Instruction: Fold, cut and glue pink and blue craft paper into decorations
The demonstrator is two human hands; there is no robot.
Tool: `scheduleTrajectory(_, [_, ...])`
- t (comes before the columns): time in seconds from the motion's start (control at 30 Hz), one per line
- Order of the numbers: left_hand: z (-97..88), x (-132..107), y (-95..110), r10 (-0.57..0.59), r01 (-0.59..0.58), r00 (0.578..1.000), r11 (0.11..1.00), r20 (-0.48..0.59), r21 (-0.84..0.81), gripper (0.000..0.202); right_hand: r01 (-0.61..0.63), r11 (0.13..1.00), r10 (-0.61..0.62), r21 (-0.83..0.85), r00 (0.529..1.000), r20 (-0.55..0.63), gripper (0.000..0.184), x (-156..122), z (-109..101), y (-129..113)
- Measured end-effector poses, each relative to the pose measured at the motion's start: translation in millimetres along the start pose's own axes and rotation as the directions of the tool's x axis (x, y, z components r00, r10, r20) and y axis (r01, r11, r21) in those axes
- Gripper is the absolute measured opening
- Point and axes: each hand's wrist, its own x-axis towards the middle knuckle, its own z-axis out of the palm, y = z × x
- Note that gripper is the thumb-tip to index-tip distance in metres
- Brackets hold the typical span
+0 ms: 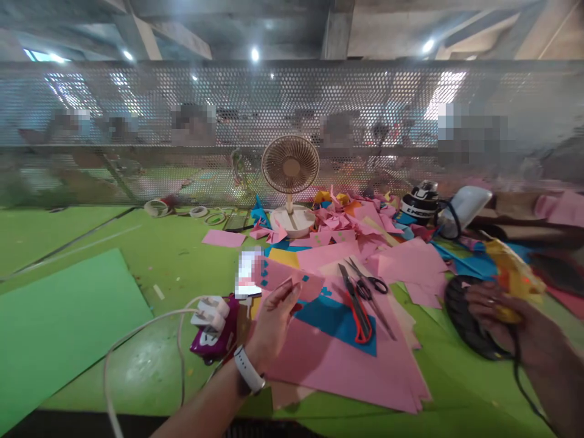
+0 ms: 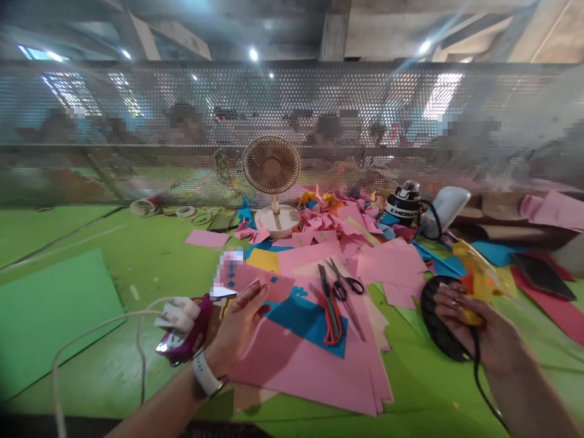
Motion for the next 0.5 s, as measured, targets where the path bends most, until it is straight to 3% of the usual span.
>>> scheduleTrajectory(0.07, [0.8,-1.1,1.9,0.014,-0.015,0.999,1.000,0.046,0.027,0.023,-0.127,0.970,0.086,0.207,0.977,0.197,0.018,-8.2,14.3,-5.9])
scheduleTrajectory(0.1, [1.1,-1.3,3.0,0.024,-0.027,0.998,0.999,0.059,0.043,0.021,-0.179,0.948,0.119,0.263,0.966,0.228,0.017,-12.4,22.6,-8.5])
scheduleTrajectory(0.2, [1.8,-1.9,6.0,0.038,-0.039,0.999,0.998,0.023,0.058,0.022,-0.230,0.936,0.170,0.268,0.959,0.228,0.031,-25.0,50.7,-15.6])
scheduleTrajectory(0.27, [2.4,-2.5,7.5,0.040,-0.039,0.999,0.998,-0.017,0.047,0.023,-0.224,0.949,0.139,0.221,0.928,0.344,0.037,-33.2,70.3,-19.8])
scheduleTrajectory(0.4, [3.6,-3.6,8.0,0.020,-0.019,1.000,0.999,-0.022,0.040,0.026,-0.155,0.984,0.076,0.081,0.797,0.599,0.035,-46.3,105.9,-22.3])
scheduleTrajectory(0.5, [4.2,-2.9,7.4,0.021,-0.020,1.000,0.997,-0.009,0.070,0.025,-0.180,0.983,0.097,0.046,0.707,0.700,0.031,-54.9,127.6,-18.8])
